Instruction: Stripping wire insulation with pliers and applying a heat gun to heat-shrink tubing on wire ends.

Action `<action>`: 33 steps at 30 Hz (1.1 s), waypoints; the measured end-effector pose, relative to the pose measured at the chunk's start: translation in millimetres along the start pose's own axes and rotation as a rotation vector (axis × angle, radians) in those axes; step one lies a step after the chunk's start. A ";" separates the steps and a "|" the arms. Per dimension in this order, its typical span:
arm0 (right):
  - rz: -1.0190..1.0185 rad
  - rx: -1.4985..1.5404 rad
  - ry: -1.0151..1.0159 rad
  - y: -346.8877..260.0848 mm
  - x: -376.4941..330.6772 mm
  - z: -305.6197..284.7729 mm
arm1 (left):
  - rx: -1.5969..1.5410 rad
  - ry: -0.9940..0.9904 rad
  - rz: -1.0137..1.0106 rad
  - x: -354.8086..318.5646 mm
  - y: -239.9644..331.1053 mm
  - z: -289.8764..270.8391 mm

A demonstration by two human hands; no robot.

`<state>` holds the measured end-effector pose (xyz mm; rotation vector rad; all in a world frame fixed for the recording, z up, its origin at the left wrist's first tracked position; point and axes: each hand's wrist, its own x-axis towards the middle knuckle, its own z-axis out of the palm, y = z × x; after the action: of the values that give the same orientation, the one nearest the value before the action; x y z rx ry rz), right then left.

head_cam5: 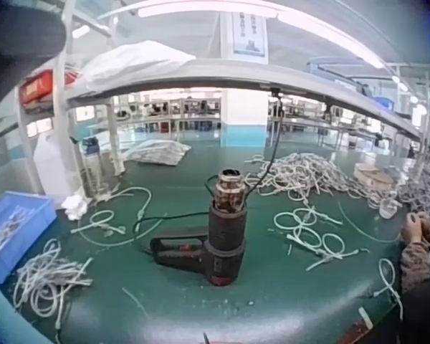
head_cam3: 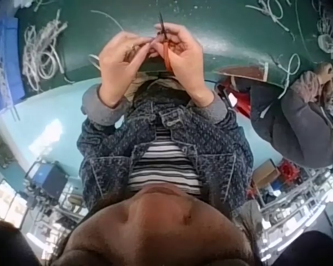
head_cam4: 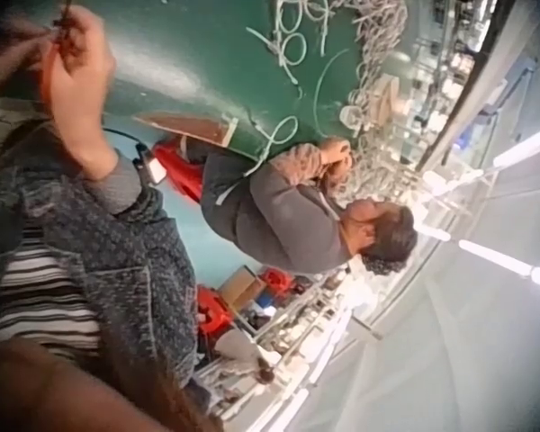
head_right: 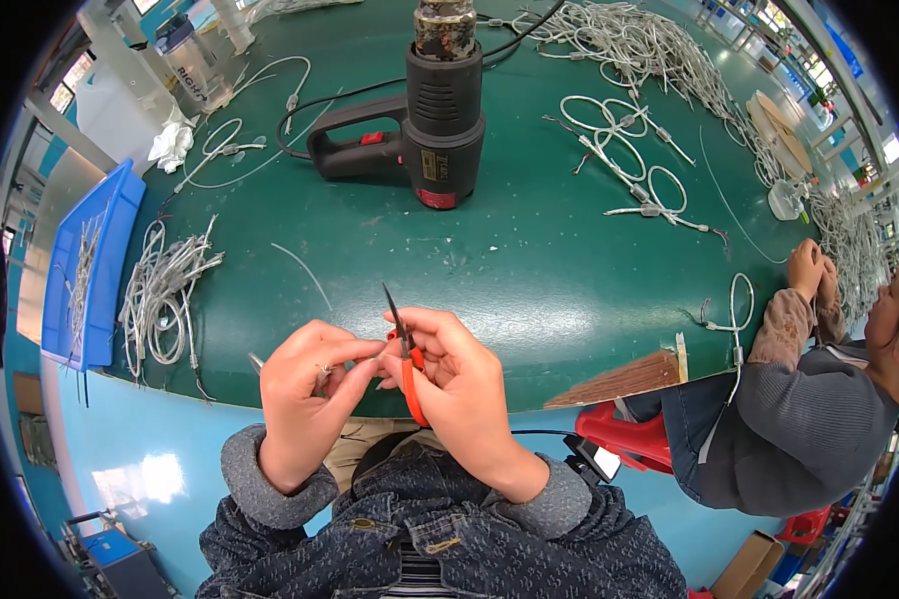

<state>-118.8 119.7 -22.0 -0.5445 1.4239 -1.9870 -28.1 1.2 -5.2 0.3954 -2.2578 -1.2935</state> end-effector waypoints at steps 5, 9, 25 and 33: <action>-0.044 -0.097 -0.008 2.8 -2.2 -3.2 | 0.106 0.017 0.123 0.1 -0.9 0.7; -0.075 -0.241 -0.036 1.5 -0.8 -6.5 | 0.188 0.007 0.164 -0.6 -2.7 0.0; -0.268 -0.547 -0.047 -9.7 1.9 -7.0 | -0.025 0.071 0.046 -0.3 -0.1 -10.1; -0.513 -0.833 -0.084 -8.4 -4.0 2.4 | -0.385 0.105 -0.093 -2.6 2.4 -12.9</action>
<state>-116.4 122.7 -13.2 -1.4522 2.2015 -1.5948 -18.8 -5.5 1.6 0.4186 -1.8667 -1.6713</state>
